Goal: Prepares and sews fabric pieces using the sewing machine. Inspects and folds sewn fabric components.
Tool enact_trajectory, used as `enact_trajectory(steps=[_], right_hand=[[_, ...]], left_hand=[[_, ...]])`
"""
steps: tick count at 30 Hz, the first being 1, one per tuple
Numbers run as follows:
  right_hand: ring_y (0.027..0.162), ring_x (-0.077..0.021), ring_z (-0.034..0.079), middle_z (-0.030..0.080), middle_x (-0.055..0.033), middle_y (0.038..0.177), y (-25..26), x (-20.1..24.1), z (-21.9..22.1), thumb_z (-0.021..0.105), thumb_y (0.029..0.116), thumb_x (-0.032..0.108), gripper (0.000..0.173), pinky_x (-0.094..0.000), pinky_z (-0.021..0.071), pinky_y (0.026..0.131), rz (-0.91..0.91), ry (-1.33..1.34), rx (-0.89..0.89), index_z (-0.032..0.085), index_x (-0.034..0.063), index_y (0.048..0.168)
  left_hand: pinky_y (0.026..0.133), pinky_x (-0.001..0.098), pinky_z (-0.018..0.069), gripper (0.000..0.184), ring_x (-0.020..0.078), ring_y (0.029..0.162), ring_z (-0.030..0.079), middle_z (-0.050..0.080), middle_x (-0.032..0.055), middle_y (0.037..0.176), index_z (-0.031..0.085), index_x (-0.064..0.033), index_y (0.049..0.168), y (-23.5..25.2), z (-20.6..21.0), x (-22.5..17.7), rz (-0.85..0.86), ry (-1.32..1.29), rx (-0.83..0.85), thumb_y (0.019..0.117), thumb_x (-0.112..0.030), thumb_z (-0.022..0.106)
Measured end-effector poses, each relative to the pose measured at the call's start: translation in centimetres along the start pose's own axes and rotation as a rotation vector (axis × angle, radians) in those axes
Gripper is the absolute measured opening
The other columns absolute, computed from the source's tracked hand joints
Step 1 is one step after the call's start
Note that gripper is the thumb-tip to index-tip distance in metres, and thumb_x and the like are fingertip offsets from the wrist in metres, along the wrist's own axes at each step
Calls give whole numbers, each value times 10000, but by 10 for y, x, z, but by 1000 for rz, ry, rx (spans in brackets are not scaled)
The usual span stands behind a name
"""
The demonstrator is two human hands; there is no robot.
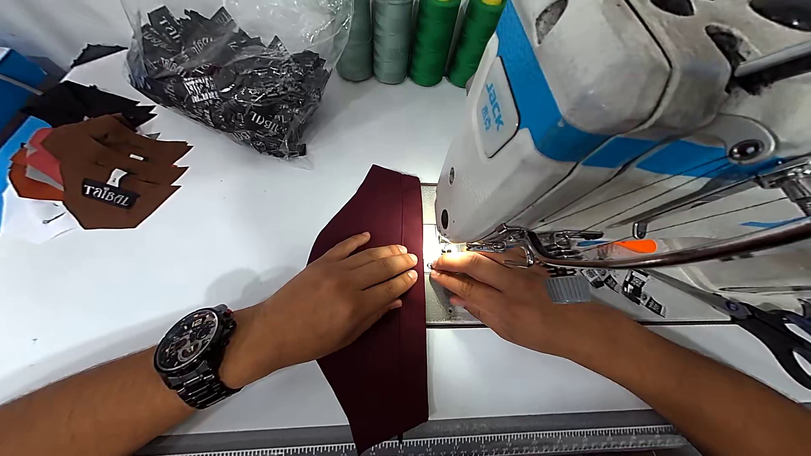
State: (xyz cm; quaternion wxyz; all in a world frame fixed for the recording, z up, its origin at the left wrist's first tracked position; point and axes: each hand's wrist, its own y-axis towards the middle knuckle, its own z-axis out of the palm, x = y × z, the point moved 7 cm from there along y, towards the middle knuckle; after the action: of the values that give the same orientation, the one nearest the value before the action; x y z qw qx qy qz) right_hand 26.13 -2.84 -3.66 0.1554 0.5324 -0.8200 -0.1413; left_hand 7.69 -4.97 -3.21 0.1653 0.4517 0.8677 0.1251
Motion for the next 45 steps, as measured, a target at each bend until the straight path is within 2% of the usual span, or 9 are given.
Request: enact_trajectory(steps=[10,23,34,41,45], right_hand=[[1125,-156,660,701,-26,1235,-1,-2,2,515,1055,260,302,-327,533,946,4,6,-15,734,149,1232],[1135,-155,655,696,-29,1243,-3,-2,4,508,1063,268,304,-326,532,953,10,11,-15,734,157,1233],[1150,-153,648,691,-21,1262,-3,-3,4,501,1064,270,311,-336,525,953,23,24,5,730,163,1245],[1117,-153,659,701,-27,1234,-3,-3,3,514,1058,265,302,-321,536,929,14,20,-11,735,158,1234],[1122,-153,658,700,-28,1237,-2,-2,3,512,1058,252,303,-319,533,940,11,18,-11,735,153,1237]], left_hand=[[1176,495,410,343,227,1375,547,642,63,1398,713,-129,1288,-1,1,0,-12,-2,9,1068,-248,479],[1176,483,412,348,232,1379,545,636,76,1407,705,-84,1288,-1,0,0,1,19,12,1067,-216,471],[1179,482,408,354,208,1396,527,633,41,1419,695,-122,1320,-1,2,-2,-15,45,13,1070,-231,470],[1177,491,402,357,212,1395,530,635,37,1421,697,-109,1314,-1,2,-3,-1,53,21,1064,-207,462],[1193,448,396,362,210,1400,526,638,51,1419,694,-85,1317,0,2,-4,12,57,33,1067,-195,457]])
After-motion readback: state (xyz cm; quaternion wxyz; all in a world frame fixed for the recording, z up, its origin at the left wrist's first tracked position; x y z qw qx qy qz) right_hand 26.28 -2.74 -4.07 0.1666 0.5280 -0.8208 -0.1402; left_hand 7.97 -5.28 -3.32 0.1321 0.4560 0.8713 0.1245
